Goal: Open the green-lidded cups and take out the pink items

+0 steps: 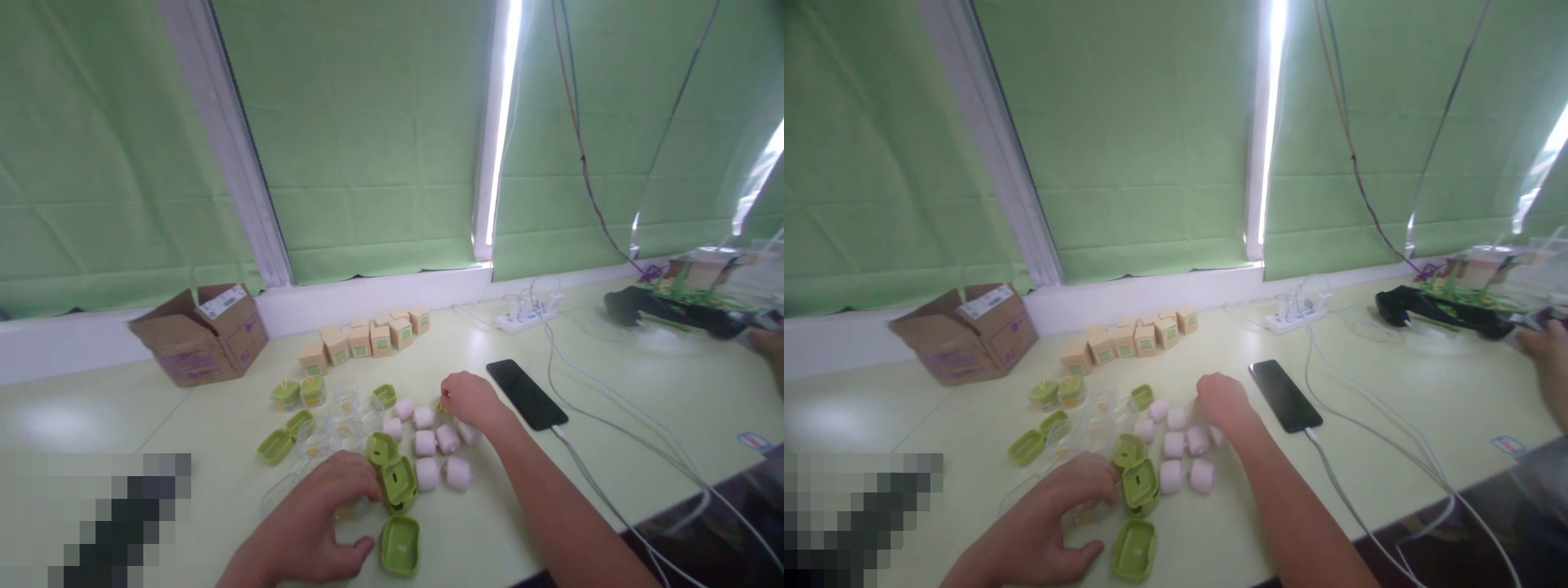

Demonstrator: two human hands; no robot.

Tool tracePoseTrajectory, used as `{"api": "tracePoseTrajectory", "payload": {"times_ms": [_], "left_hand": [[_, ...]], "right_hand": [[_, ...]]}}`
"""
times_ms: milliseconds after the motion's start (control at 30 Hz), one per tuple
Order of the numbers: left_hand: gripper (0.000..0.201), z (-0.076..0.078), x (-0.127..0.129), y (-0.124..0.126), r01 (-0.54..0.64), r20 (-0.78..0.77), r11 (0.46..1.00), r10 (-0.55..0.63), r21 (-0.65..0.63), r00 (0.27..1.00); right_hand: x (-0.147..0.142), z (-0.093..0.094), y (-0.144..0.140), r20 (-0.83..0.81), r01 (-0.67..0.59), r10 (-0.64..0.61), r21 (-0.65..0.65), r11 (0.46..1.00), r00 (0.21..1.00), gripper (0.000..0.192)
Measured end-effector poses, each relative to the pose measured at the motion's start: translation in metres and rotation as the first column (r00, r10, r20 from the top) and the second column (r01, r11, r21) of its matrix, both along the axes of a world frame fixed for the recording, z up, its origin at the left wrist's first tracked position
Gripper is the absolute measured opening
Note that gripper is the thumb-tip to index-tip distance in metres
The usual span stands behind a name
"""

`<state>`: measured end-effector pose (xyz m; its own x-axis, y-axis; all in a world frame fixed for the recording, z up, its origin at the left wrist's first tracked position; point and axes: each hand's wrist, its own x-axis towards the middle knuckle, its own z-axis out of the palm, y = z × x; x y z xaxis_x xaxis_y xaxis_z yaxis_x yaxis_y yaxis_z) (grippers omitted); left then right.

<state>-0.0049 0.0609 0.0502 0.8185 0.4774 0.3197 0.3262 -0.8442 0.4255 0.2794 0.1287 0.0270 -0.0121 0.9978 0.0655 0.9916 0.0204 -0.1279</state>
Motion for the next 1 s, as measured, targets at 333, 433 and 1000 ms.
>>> {"api": "tracePoseTrajectory", "payload": {"times_ms": [333,433,1000], "left_hand": [[0.008,-0.004,-0.010,0.016,-0.276,0.113,0.956,0.264,0.104,0.958],[0.013,0.000,-0.018,0.029,-0.466,0.130,0.873,0.450,0.146,0.884],[0.065,-0.021,-0.077,0.179,-0.680,-0.270,0.633,0.774,0.370,0.573]], "right_hand": [[-0.001,0.007,-0.003,-0.067,-0.033,0.041,0.114,0.993,0.997,0.030],[-0.001,0.008,-0.003,-0.079,-0.036,0.047,0.129,0.991,0.996,0.029],[0.000,0.006,-0.002,-0.114,-0.069,0.092,0.192,0.979,0.989,0.030]]}}
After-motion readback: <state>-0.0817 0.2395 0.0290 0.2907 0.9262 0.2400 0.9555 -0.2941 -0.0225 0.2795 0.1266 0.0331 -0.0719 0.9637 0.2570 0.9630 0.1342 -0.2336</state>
